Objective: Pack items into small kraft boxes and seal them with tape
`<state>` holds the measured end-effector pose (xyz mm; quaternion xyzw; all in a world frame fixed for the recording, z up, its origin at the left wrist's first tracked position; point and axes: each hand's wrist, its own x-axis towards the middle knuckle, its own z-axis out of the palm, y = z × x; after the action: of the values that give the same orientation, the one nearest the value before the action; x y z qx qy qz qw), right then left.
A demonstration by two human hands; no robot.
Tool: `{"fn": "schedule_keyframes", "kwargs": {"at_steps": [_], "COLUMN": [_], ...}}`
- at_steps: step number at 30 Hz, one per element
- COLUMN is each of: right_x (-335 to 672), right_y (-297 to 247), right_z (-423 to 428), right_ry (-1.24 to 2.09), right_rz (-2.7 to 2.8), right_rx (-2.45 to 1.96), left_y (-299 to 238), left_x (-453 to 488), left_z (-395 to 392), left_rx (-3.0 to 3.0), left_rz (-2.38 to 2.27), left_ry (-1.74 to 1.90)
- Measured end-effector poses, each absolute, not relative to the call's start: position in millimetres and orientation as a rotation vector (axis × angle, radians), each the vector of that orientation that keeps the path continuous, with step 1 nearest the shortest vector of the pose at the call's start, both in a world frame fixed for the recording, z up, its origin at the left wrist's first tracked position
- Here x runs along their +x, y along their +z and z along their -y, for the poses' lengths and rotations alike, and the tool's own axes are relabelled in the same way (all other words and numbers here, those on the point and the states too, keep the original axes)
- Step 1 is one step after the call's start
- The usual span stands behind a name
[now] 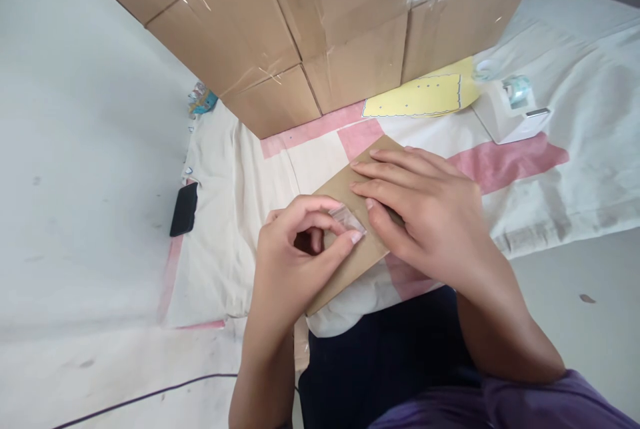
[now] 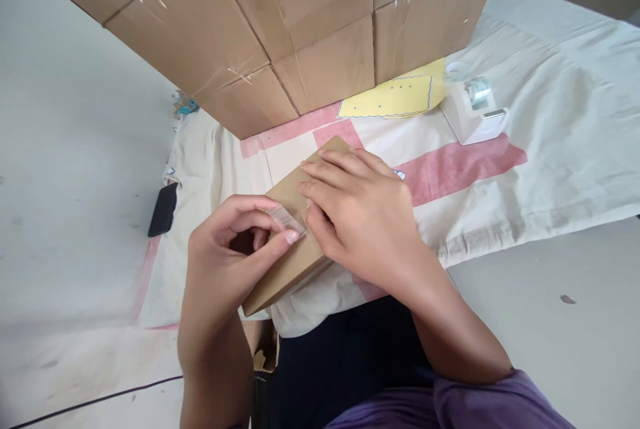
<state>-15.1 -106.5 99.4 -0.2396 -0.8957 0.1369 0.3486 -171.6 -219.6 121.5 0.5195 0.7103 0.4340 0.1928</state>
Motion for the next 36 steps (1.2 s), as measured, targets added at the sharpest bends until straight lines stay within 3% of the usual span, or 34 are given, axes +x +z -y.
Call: {"fn": "schedule_keyframes", "kwargs": {"at_steps": [36], "right_x": [-15.4], "right_y": [98.5], "right_z": [106.5], "right_ry": [0.285], "right_rz": [2.316], "right_rx": [-0.605], "left_y": [116.3], "left_x": [-167.3], "left_z": [221.0], "left_rx": [1.41], "left_rz": [-2.059], "left_ry": [1.296]}}
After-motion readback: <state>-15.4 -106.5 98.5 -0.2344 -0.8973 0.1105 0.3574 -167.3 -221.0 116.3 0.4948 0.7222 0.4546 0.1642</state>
